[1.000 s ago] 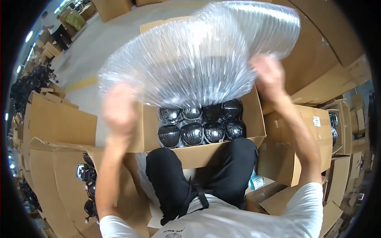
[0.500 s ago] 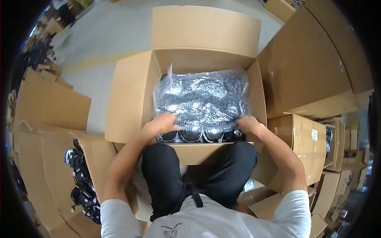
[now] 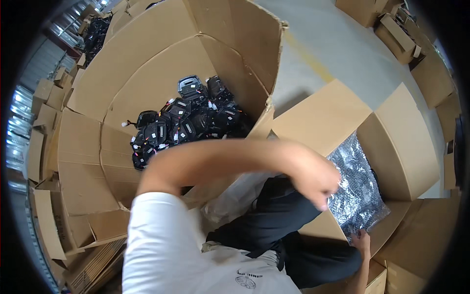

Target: The person sits on the floor and transfers small, black, plastic-wrapped electronic components from a large open cardboard box into a smaller cardboard box. They place bubble wrap inside the smaller box for cushioning and continue to pack the items one by one.

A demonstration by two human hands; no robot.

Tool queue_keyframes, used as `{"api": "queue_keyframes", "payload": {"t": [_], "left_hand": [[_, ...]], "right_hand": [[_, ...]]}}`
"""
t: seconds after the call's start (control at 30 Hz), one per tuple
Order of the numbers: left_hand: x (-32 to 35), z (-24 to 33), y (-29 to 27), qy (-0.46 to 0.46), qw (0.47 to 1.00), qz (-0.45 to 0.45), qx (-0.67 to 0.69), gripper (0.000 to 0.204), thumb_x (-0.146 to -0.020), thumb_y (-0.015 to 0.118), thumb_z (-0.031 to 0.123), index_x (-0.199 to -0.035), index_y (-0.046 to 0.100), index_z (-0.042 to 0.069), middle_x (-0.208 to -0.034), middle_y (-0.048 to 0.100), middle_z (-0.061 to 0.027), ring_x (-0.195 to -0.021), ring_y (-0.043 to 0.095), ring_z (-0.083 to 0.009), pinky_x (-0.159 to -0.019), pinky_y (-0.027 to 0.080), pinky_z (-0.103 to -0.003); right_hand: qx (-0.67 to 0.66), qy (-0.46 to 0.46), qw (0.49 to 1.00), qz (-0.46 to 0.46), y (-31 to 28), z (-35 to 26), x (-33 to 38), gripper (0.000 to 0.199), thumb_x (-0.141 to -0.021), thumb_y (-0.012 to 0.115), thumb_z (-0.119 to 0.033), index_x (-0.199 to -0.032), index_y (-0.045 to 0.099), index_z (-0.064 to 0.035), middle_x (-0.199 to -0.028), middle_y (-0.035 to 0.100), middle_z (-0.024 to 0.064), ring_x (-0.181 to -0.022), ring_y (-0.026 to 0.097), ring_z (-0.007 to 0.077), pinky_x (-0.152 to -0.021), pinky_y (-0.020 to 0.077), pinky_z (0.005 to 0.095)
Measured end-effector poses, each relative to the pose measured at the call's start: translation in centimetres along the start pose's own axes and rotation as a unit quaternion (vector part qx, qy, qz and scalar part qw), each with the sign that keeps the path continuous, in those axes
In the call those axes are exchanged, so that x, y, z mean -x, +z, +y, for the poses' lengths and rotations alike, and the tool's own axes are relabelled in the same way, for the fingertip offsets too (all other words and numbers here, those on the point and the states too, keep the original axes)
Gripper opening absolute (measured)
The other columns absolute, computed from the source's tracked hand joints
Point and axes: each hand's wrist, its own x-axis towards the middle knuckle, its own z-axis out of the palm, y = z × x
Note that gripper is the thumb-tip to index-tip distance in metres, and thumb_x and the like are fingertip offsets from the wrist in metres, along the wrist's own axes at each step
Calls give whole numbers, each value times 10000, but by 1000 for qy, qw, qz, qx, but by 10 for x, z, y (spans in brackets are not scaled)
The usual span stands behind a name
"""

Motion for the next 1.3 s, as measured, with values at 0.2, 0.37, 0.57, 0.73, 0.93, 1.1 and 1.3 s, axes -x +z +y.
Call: {"api": "queue_keyframes", "payload": {"t": [0.2, 0.37, 0.57, 0.73, 0.93, 1.1, 1.3], "left_hand": [[272, -98, 8, -407, 738, 503, 191, 194, -955, 656, 192, -962, 723, 10, -874, 720, -67, -820, 695, -141, -704, 556, -295], [367, -264, 167, -648, 578, 494, -39, 203, -835, 758, 169, -909, 675, 0, -924, 679, -197, -883, 688, -335, -763, 541, -455], [332, -342, 185, -603, 539, 330, -486, 337, -900, 606, 219, -1217, 630, 109, -1494, 445, -180, -1358, 436, -404, -1076, 374, -598], [343, -405, 169, -665, 558, 210, -448, 369, -968, 513, 276, -1303, 609, 156, -1529, 403, -154, -1436, 323, -478, -1071, 256, -754], [340, -423, 156, -696, 527, 168, -459, 337, -987, 489, 265, -1264, 632, 136, -1448, 469, -191, -1407, 339, -532, -1039, 302, -755], [360, -371, 146, -724, 528, 222, -384, 362, -906, 619, 177, -1256, 627, 85, -1418, 507, -171, -1355, 435, -483, -996, 428, -652], [442, -278, 119, -615, 563, 552, 8, 154, -819, 688, 68, -951, 718, -6, -806, 683, -118, -764, 667, -239, -713, 536, -368]], "right_hand": [[-169, 40, 980, 96, -4, -22, 39, 279, -885, 686, -169, -1046, 689, 58, -821, 711, 186, -775, 700, 224, -720, 545, 365], [-136, 13, 985, 109, -3, -46, 23, 274, -851, 697, -154, -1031, 709, 53, -810, 731, 161, -739, 703, 211, -708, 553, 351], [-171, 106, 979, 41, 1, -35, 25, 262, -839, 699, -138, -1011, 721, 59, -791, 728, 145, -724, 700, 191, -692, 553, 340], [-184, 147, 971, 28, 2, -38, 23, 259, -839, 675, -135, -989, 720, 72, -772, 719, 144, -706, 693, 188, -678, 546, 331], [-156, 151, 976, 22, -2, -39, 30, 268, -843, 669, -157, -965, 713, 77, -746, 708, 139, -680, 681, 188, -659, 539, 328], [-143, 135, 979, 58, -3, -36, 31, 257, -855, 668, -162, -953, 712, 71, -744, 715, 147, -665, 692, 199, -649, 545, 326], [-159, 68, 985, 8, 0, -39, 17, 269, -870, 665, -165, -994, 717, 68, -772, 726, 148, -699, 703, 208, -656, 549, 342]]}}
